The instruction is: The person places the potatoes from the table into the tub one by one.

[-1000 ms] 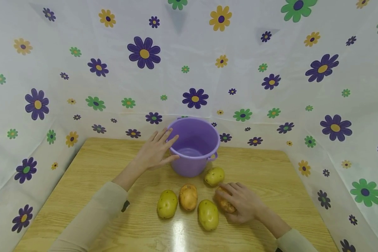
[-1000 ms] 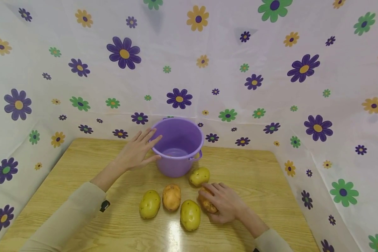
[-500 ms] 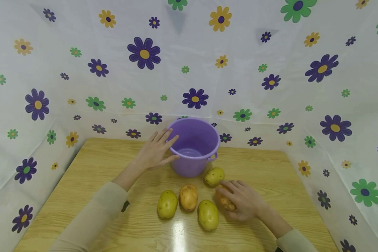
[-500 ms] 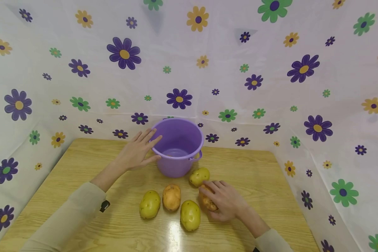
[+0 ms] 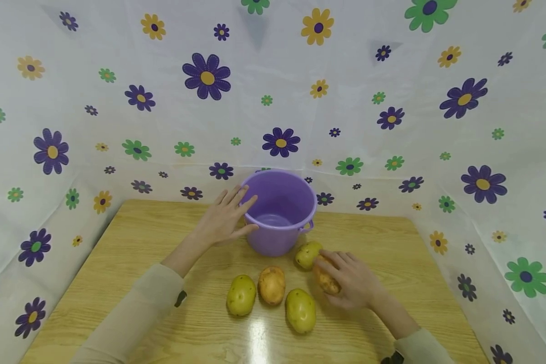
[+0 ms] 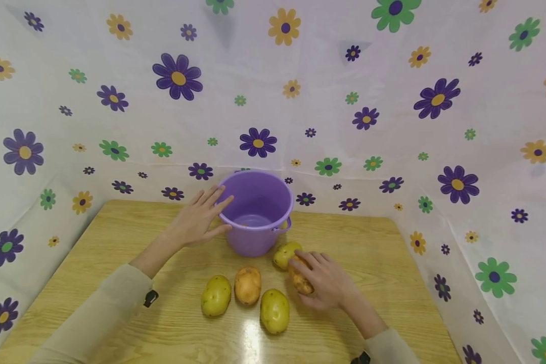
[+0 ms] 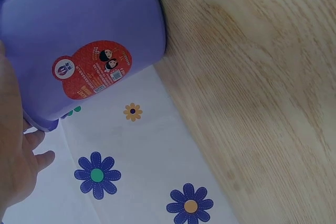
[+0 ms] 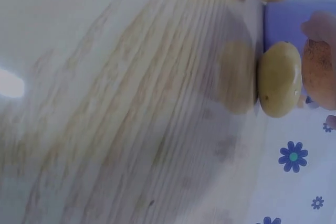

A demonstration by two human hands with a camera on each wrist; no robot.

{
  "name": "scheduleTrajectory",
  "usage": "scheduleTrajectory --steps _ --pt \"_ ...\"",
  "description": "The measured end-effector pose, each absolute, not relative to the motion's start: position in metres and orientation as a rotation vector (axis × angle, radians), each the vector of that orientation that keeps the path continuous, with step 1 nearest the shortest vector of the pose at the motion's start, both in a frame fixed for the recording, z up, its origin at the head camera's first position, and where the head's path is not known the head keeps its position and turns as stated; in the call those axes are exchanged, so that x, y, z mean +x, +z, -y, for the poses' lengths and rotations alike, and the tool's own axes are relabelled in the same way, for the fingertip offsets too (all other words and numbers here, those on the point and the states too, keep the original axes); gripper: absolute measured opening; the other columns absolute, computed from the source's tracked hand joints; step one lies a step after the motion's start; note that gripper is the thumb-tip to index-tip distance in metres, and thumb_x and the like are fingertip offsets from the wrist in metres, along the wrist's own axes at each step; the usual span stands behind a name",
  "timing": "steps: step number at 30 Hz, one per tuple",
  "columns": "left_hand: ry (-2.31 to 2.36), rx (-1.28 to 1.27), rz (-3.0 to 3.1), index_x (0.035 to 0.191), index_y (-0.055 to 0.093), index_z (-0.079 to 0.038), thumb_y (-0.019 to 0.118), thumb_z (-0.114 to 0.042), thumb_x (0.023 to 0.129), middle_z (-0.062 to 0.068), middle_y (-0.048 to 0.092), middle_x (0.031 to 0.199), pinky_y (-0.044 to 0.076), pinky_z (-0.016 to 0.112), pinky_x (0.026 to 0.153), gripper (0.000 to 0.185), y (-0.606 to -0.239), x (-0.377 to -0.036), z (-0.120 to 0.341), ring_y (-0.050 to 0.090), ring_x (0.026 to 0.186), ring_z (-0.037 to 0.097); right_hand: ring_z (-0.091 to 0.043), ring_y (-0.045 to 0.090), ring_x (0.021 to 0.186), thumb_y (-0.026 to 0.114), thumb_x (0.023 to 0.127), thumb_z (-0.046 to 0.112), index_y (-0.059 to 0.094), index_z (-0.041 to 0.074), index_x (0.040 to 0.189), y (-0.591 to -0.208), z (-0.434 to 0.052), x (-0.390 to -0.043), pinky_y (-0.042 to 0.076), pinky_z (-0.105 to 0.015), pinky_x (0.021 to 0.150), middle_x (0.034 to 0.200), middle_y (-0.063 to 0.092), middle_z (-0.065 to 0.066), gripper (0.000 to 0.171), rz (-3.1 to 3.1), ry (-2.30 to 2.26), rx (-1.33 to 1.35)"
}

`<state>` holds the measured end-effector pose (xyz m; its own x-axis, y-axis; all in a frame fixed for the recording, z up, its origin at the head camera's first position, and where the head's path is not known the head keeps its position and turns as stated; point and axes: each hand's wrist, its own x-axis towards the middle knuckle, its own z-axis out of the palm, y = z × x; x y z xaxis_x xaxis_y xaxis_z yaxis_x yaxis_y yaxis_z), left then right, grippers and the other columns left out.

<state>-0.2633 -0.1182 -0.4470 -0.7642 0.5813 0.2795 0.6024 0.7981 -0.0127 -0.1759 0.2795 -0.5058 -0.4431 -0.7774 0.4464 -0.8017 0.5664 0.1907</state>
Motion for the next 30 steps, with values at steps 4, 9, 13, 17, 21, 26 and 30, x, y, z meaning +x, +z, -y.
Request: scheduleTrajectory --steps 4,9,13,17,21,26,30 --pt "-0.115 -0.915 2.719 0.165 0.036 -0.015 -0.006 -0.088 0.091 0.022 0.030 0.173 0.024 0.060 0.133 0.112 -0.446 -0.262 0.118 0.023 0.164 0.041 -0.028 0.070 0.102 0.082 0.068 0.046 0.062 0.010 0.141 -0.501 -0.274 -0.177 0.065 -0.044 0.082 0.136 0.066 -0.017 0.084 2.306 0.093 1.251" --pt "-0.118 -0.915 2.717 0.165 0.036 -0.015 -0.004 -0.088 0.091 0.022 0.029 0.173 0.025 0.060 0.133 0.111 -0.445 -0.262 0.119 0.024 0.163 0.041 -0.028 0.070 0.102 0.085 0.067 0.044 0.062 0.010 0.141 -0.495 -0.267 -0.180 0.065 -0.044 0.082 0.137 0.066 -0.018 0.086 2.288 0.141 1.232" --pt "-0.117 -0.916 2.719 0.165 0.036 -0.015 -0.003 -0.087 0.092 0.022 0.029 0.173 0.025 0.060 0.133 0.110 -0.445 -0.261 0.118 0.023 0.164 0.041 -0.028 0.071 0.101 0.085 0.066 0.045 0.062 0.010 0.142 -0.490 -0.263 -0.182 0.065 -0.044 0.080 0.138 0.066 -0.018 0.086 2.266 0.178 1.221" --pt "-0.120 -0.919 2.717 0.165 0.036 -0.015 0.000 -0.087 0.093 0.022 0.029 0.173 0.025 0.060 0.133 0.108 -0.445 -0.262 0.118 0.024 0.163 0.042 -0.030 0.071 0.102 0.079 0.072 0.050 0.063 0.011 0.140 -0.485 -0.259 -0.185 0.065 -0.046 0.081 0.138 0.066 -0.018 0.080 2.239 0.205 1.201" --pt "-0.119 -0.916 2.710 0.165 0.037 -0.015 -0.003 -0.087 0.093 0.023 0.030 0.172 0.025 0.060 0.133 0.110 -0.446 -0.262 0.118 0.025 0.163 0.042 -0.031 0.071 0.103 0.069 0.083 0.056 0.063 0.009 0.140 -0.479 -0.257 -0.188 0.065 -0.048 0.083 0.138 0.066 -0.019 0.074 2.214 0.235 1.182" --pt "-0.122 -0.917 2.706 0.165 0.037 -0.015 -0.003 -0.087 0.092 0.023 0.030 0.172 0.026 0.061 0.132 0.110 -0.446 -0.262 0.119 0.024 0.163 0.041 -0.031 0.071 0.103 0.059 0.092 0.062 0.063 0.009 0.141 -0.472 -0.253 -0.189 0.065 -0.048 0.083 0.138 0.066 -0.019 0.073 2.187 0.270 1.156" --pt "-0.128 -0.921 2.716 0.166 0.035 -0.015 0.012 -0.085 0.098 0.022 0.029 0.173 0.023 0.060 0.133 0.099 -0.445 -0.262 0.118 0.022 0.164 0.040 -0.032 0.070 0.104 0.055 0.094 0.065 0.064 0.007 0.140 -0.467 -0.249 -0.189 0.065 -0.047 0.081 0.137 0.066 -0.020 0.074 2.165 0.308 1.140"
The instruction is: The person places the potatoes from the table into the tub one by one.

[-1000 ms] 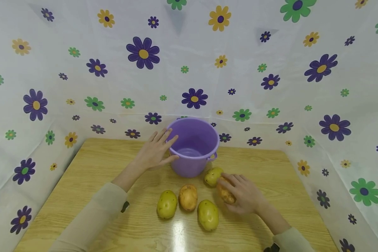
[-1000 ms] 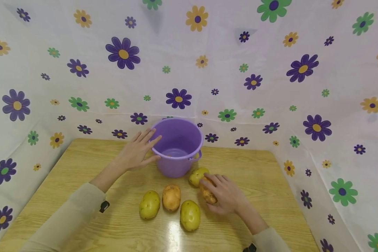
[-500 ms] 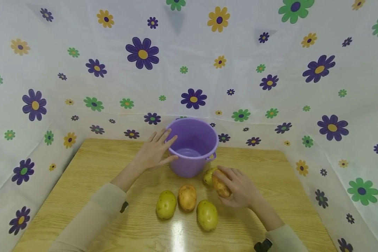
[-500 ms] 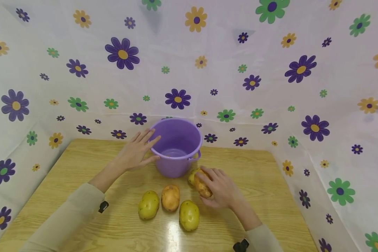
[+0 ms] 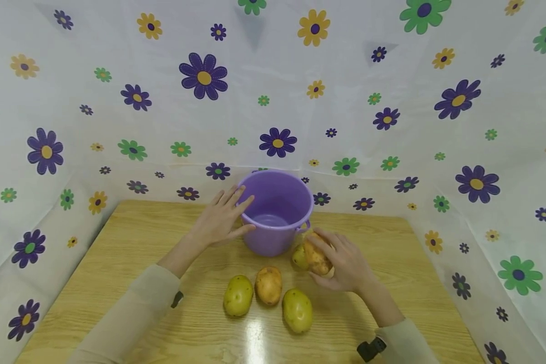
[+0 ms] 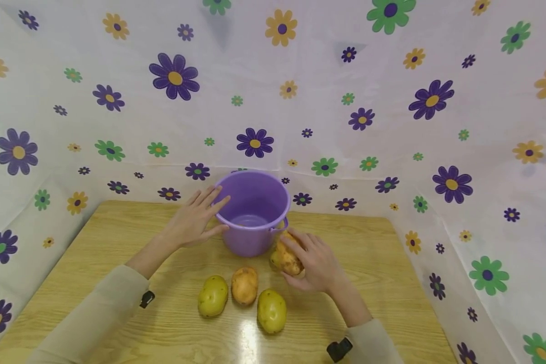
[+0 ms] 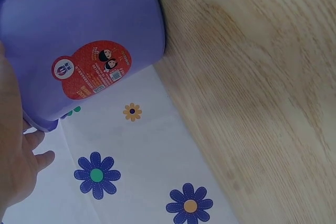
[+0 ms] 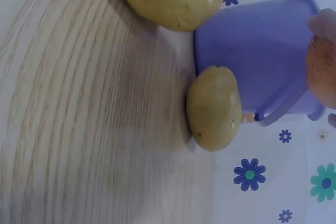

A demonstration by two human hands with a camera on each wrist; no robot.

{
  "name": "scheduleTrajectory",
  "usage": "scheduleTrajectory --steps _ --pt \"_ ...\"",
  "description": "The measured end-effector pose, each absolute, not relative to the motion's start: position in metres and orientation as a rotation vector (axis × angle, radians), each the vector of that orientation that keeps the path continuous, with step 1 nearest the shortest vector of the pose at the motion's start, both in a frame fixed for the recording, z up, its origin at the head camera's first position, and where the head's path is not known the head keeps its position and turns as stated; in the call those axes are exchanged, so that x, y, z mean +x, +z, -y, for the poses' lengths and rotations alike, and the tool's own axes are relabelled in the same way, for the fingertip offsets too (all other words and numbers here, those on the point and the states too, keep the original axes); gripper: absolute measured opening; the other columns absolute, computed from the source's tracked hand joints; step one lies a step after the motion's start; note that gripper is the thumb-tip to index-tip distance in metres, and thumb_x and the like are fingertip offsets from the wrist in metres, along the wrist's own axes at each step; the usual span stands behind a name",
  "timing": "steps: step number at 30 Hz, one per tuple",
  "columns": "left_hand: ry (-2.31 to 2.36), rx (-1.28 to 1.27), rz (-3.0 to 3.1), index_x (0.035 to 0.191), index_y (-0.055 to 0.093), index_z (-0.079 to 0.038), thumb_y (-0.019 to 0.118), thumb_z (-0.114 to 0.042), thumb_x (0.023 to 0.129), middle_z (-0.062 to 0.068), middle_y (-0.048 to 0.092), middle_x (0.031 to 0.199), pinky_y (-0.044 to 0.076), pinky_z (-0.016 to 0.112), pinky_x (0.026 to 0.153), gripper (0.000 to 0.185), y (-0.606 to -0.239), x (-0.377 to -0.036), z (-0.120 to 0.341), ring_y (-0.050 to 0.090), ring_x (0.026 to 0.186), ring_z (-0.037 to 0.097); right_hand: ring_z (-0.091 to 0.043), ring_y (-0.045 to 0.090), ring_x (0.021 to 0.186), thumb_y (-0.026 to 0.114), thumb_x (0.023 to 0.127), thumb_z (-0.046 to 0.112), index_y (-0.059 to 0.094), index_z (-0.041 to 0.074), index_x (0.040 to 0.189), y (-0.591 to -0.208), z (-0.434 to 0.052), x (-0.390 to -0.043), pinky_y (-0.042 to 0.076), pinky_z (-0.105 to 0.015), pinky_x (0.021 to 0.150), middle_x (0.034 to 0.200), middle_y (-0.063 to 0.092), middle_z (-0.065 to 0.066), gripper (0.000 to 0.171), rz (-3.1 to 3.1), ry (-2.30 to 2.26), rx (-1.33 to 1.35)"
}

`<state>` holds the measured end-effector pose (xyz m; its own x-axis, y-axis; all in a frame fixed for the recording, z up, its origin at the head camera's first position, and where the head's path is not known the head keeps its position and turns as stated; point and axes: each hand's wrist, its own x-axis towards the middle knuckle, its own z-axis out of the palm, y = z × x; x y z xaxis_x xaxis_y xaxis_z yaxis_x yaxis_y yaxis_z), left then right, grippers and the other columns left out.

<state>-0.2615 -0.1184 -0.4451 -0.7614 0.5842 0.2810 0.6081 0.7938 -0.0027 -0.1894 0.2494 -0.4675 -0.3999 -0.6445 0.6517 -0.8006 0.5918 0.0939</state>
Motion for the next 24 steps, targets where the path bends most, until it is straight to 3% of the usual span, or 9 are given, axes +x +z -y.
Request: scheduleTrajectory --steps 5,7,12,15,21,24 --pt "-0.123 -0.923 2.723 0.166 0.034 -0.016 0.041 -0.072 0.104 0.021 0.027 0.174 0.022 0.059 0.134 0.084 -0.445 -0.261 0.117 0.020 0.165 0.039 -0.033 0.070 0.104 0.060 0.092 0.064 0.065 0.006 0.139 -0.463 -0.245 -0.191 0.064 -0.047 0.078 0.134 0.068 -0.020 0.074 2.118 0.374 1.131" --pt "-0.125 -0.926 2.722 0.166 0.034 -0.016 0.038 -0.074 0.104 0.022 0.027 0.174 0.023 0.059 0.133 0.085 -0.445 -0.261 0.117 0.021 0.164 0.039 -0.033 0.071 0.104 0.062 0.091 0.062 0.065 0.006 0.138 -0.460 -0.241 -0.192 0.064 -0.048 0.077 0.133 0.068 -0.020 0.073 2.093 0.414 1.125" --pt "-0.139 -0.924 2.702 0.165 0.036 -0.015 0.007 -0.086 0.097 0.023 0.030 0.172 0.025 0.061 0.132 0.103 -0.447 -0.263 0.118 0.026 0.163 0.042 -0.035 0.073 0.106 0.062 0.092 0.062 0.065 0.004 0.137 -0.448 -0.230 -0.198 0.065 -0.050 0.078 0.131 0.069 -0.023 0.073 2.030 0.509 1.106" --pt "-0.144 -0.922 2.694 0.165 0.037 -0.015 -0.003 -0.088 0.092 0.024 0.031 0.172 0.025 0.061 0.132 0.110 -0.448 -0.264 0.118 0.027 0.162 0.043 -0.035 0.073 0.106 0.060 0.092 0.064 0.065 0.006 0.138 -0.440 -0.224 -0.201 0.065 -0.050 0.079 0.132 0.069 -0.022 0.074 2.018 0.516 1.084" --pt "-0.158 -0.929 2.713 0.166 0.035 -0.016 0.003 -0.087 0.094 0.023 0.028 0.173 0.023 0.060 0.133 0.106 -0.447 -0.263 0.119 0.024 0.163 0.042 -0.036 0.071 0.109 0.060 0.093 0.066 0.064 0.005 0.139 -0.430 -0.215 -0.205 0.065 -0.050 0.084 0.135 0.067 -0.022 0.076 2.032 0.512 1.080" --pt "-0.152 -0.927 2.716 0.166 0.034 -0.016 0.008 -0.086 0.097 0.022 0.027 0.174 0.024 0.060 0.133 0.102 -0.447 -0.262 0.119 0.023 0.163 0.042 -0.038 0.070 0.115 0.068 0.090 0.062 0.062 0.005 0.141 -0.427 -0.211 -0.209 0.066 -0.050 0.087 0.138 0.065 -0.022 0.077 2.055 0.534 1.075"
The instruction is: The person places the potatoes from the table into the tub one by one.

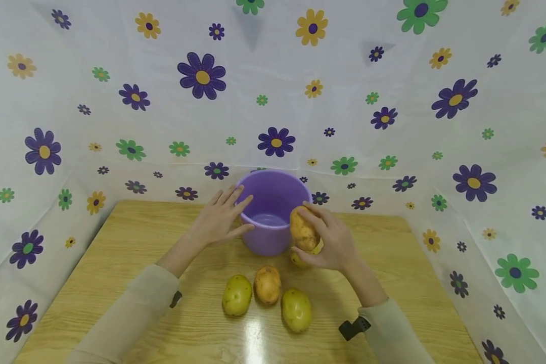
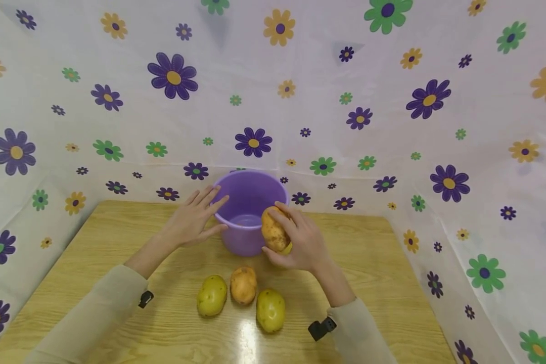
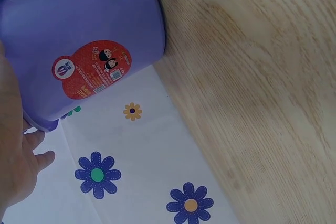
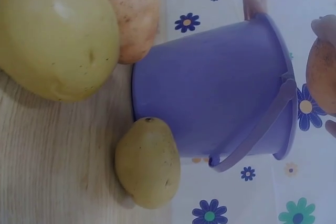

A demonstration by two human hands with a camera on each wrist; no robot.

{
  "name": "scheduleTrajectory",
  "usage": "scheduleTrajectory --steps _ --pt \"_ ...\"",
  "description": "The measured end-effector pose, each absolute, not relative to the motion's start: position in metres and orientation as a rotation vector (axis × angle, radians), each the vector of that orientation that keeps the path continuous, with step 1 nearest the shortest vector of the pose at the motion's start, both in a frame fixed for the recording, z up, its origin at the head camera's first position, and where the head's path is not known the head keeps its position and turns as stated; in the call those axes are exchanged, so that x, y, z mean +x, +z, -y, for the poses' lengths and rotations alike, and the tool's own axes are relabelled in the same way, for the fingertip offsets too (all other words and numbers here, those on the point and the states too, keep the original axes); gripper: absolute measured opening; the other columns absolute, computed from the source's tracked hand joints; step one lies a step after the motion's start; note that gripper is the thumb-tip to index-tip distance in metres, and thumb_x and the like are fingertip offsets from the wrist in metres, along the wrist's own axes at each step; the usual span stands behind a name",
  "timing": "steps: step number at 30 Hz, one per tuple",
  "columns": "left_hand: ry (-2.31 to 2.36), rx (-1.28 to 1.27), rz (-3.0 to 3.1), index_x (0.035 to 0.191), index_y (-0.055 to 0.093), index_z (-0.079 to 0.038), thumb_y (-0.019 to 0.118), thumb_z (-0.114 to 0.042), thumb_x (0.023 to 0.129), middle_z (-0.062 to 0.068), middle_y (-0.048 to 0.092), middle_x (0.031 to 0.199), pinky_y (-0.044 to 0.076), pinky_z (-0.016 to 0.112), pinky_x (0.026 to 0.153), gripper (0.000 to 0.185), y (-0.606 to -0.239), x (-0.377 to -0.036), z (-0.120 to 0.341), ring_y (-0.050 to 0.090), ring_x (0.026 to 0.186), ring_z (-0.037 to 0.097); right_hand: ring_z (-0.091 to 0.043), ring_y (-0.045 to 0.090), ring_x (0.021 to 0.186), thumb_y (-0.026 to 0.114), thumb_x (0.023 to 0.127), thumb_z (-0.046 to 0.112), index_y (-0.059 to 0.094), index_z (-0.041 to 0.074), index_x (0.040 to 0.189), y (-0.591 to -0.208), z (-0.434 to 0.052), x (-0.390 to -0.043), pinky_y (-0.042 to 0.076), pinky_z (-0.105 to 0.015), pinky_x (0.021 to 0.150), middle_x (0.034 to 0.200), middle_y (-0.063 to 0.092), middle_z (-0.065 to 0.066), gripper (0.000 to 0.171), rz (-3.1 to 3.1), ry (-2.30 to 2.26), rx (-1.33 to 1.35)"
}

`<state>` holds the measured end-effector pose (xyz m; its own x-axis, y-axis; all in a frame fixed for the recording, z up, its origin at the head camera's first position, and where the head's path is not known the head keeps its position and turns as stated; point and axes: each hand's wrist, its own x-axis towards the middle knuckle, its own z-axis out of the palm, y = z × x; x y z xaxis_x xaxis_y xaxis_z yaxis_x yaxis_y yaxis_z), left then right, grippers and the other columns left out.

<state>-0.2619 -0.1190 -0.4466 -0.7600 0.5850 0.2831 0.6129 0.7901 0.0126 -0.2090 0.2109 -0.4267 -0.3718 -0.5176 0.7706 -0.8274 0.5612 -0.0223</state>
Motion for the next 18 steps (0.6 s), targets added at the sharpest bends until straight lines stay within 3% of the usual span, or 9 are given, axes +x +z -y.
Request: scheduleTrajectory --steps 6,12,18 --pt "-0.136 -0.923 2.716 0.166 0.035 -0.015 0.006 -0.086 0.096 0.022 0.026 0.174 0.029 0.061 0.132 0.103 -0.446 -0.262 0.119 0.023 0.164 0.041 -0.040 0.068 0.118 0.078 0.083 0.053 0.061 0.005 0.143 -0.419 -0.204 -0.217 0.064 -0.053 0.092 0.139 0.065 -0.024 0.078 2.068 0.552 1.075" --pt "-0.133 -0.928 2.703 0.165 0.037 -0.015 0.020 -0.082 0.101 0.022 0.026 0.174 0.030 0.062 0.131 0.094 -0.445 -0.262 0.119 0.025 0.163 0.041 -0.041 0.068 0.122 0.076 0.086 0.055 0.060 0.007 0.144 -0.413 -0.201 -0.224 0.062 -0.055 0.096 0.140 0.064 -0.023 0.077 2.106 0.516 1.078" --pt "-0.145 -0.932 2.689 0.164 0.038 -0.015 0.006 -0.086 0.096 0.022 0.029 0.173 0.030 0.062 0.131 0.104 -0.446 -0.262 0.119 0.028 0.162 0.043 -0.041 0.068 0.121 0.075 0.086 0.055 0.059 0.008 0.146 -0.409 -0.197 -0.232 0.062 -0.056 0.096 0.141 0.065 -0.023 0.078 2.116 0.511 1.078"
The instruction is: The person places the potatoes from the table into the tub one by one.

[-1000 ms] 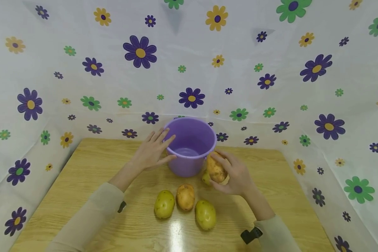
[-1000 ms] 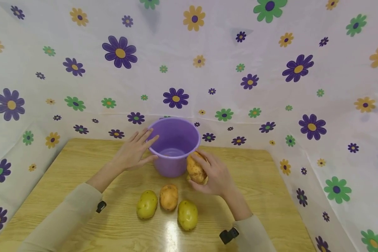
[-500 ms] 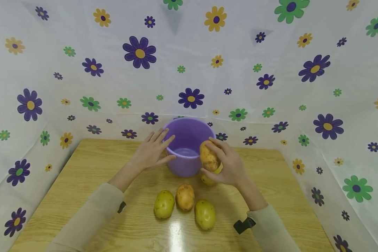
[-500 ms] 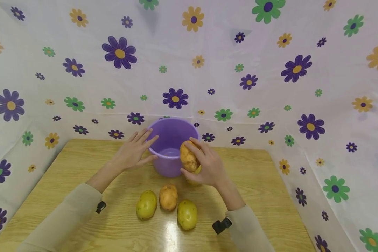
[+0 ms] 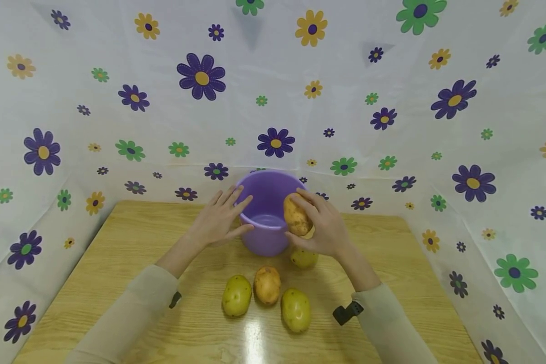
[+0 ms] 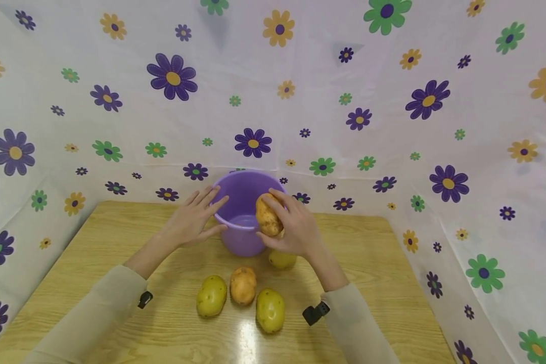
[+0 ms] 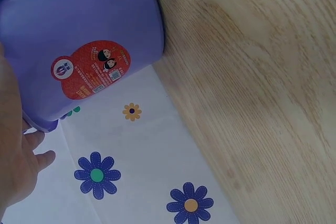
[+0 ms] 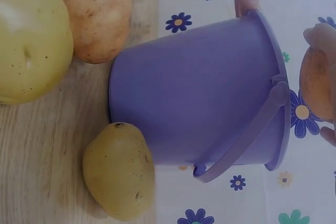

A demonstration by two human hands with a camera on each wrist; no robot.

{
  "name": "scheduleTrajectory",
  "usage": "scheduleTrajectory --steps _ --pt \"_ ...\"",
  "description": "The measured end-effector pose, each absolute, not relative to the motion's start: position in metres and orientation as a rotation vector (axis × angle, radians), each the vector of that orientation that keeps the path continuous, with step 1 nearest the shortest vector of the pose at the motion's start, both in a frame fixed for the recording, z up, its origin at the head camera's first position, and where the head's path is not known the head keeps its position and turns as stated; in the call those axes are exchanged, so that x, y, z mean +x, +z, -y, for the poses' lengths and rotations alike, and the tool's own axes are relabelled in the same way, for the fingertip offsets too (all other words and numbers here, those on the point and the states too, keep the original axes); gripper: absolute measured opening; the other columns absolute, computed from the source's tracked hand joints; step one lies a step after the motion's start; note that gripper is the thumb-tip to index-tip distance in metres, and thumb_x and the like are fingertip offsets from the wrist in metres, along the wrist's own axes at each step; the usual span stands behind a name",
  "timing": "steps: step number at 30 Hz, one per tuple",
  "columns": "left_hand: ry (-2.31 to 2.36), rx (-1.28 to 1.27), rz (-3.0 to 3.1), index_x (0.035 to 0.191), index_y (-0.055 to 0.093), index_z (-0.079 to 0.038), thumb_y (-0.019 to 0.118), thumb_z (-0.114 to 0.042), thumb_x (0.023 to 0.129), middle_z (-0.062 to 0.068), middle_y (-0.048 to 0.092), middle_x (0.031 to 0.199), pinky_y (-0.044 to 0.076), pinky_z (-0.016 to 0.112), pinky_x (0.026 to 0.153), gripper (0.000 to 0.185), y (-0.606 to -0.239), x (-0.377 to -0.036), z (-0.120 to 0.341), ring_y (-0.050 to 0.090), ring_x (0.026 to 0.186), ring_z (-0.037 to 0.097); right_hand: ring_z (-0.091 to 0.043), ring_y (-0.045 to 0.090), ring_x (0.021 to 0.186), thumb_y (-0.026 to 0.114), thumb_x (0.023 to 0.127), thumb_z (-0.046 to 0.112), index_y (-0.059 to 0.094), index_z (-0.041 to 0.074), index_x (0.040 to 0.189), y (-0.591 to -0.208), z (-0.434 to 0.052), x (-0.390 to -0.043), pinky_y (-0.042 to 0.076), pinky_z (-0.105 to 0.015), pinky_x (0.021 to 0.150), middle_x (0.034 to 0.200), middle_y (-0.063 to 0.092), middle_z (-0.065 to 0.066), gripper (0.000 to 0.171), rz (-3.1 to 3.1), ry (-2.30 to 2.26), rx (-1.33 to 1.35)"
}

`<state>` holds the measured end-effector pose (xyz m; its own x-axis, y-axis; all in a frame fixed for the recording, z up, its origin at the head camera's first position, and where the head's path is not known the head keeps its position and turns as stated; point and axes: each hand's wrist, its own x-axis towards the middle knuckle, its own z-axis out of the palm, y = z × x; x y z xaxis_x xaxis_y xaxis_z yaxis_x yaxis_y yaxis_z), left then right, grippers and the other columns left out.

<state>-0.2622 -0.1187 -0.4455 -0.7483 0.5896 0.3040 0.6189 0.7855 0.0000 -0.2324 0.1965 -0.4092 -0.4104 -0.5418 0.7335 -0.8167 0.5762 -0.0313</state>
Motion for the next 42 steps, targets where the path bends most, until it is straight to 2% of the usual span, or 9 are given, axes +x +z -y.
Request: scheduleTrajectory --steps 3,10,15,23,32,35,42 --pt "-0.157 -0.927 2.694 0.164 0.038 -0.015 0.000 -0.087 0.093 0.022 0.029 0.173 0.029 0.062 0.131 0.109 -0.445 -0.262 0.119 0.027 0.162 0.043 -0.040 0.068 0.120 0.076 0.084 0.055 0.058 0.009 0.146 -0.408 -0.194 -0.238 0.063 -0.055 0.094 0.141 0.065 -0.022 0.079 2.132 0.497 1.078" --pt "-0.166 -0.926 2.699 0.165 0.038 -0.015 0.000 -0.087 0.093 0.022 0.028 0.173 0.027 0.061 0.132 0.108 -0.447 -0.262 0.119 0.024 0.163 0.041 -0.041 0.069 0.118 0.083 0.076 0.049 0.057 0.010 0.147 -0.404 -0.191 -0.251 0.064 -0.056 0.094 0.141 0.064 -0.023 0.085 2.199 0.479 1.049" --pt "-0.157 -0.922 2.696 0.164 0.038 -0.015 -0.004 -0.087 0.092 0.023 0.029 0.173 0.028 0.061 0.132 0.111 -0.448 -0.263 0.119 0.025 0.163 0.042 -0.043 0.068 0.119 0.088 0.073 0.043 0.057 0.009 0.147 -0.402 -0.190 -0.258 0.063 -0.058 0.095 0.142 0.062 -0.024 0.087 2.220 0.507 1.040" --pt "-0.166 -0.918 2.689 0.164 0.039 -0.014 -0.005 -0.088 0.090 0.024 0.032 0.171 0.029 0.062 0.131 0.113 -0.449 -0.263 0.119 0.026 0.162 0.042 -0.040 0.067 0.123 0.086 0.075 0.046 0.057 0.010 0.148 -0.395 -0.184 -0.267 0.061 -0.057 0.101 0.143 0.063 -0.021 0.086 2.256 0.469 1.059" --pt "-0.154 -0.927 2.694 0.165 0.038 -0.015 -0.002 -0.087 0.093 0.023 0.031 0.172 0.028 0.061 0.132 0.109 -0.447 -0.262 0.118 0.025 0.163 0.042 -0.039 0.070 0.119 0.086 0.077 0.049 0.057 0.011 0.147 -0.389 -0.178 -0.275 0.063 -0.054 0.097 0.144 0.062 -0.020 0.085 2.301 0.336 1.112" --pt "-0.155 -0.928 2.690 0.165 0.038 -0.015 0.003 -0.086 0.095 0.023 0.032 0.172 0.028 0.062 0.131 0.105 -0.448 -0.262 0.118 0.026 0.162 0.043 -0.039 0.070 0.120 0.085 0.078 0.050 0.057 0.011 0.147 -0.390 -0.176 -0.278 0.062 -0.054 0.098 0.146 0.062 -0.020 0.084 2.330 0.303 1.109" --pt "-0.148 -0.925 2.679 0.164 0.039 -0.015 0.000 -0.086 0.094 0.024 0.032 0.171 0.032 0.063 0.130 0.107 -0.448 -0.262 0.118 0.028 0.161 0.043 -0.039 0.070 0.121 0.084 0.081 0.052 0.057 0.012 0.148 -0.390 -0.172 -0.286 0.063 -0.053 0.099 0.147 0.061 -0.018 0.083 2.357 0.235 1.134"
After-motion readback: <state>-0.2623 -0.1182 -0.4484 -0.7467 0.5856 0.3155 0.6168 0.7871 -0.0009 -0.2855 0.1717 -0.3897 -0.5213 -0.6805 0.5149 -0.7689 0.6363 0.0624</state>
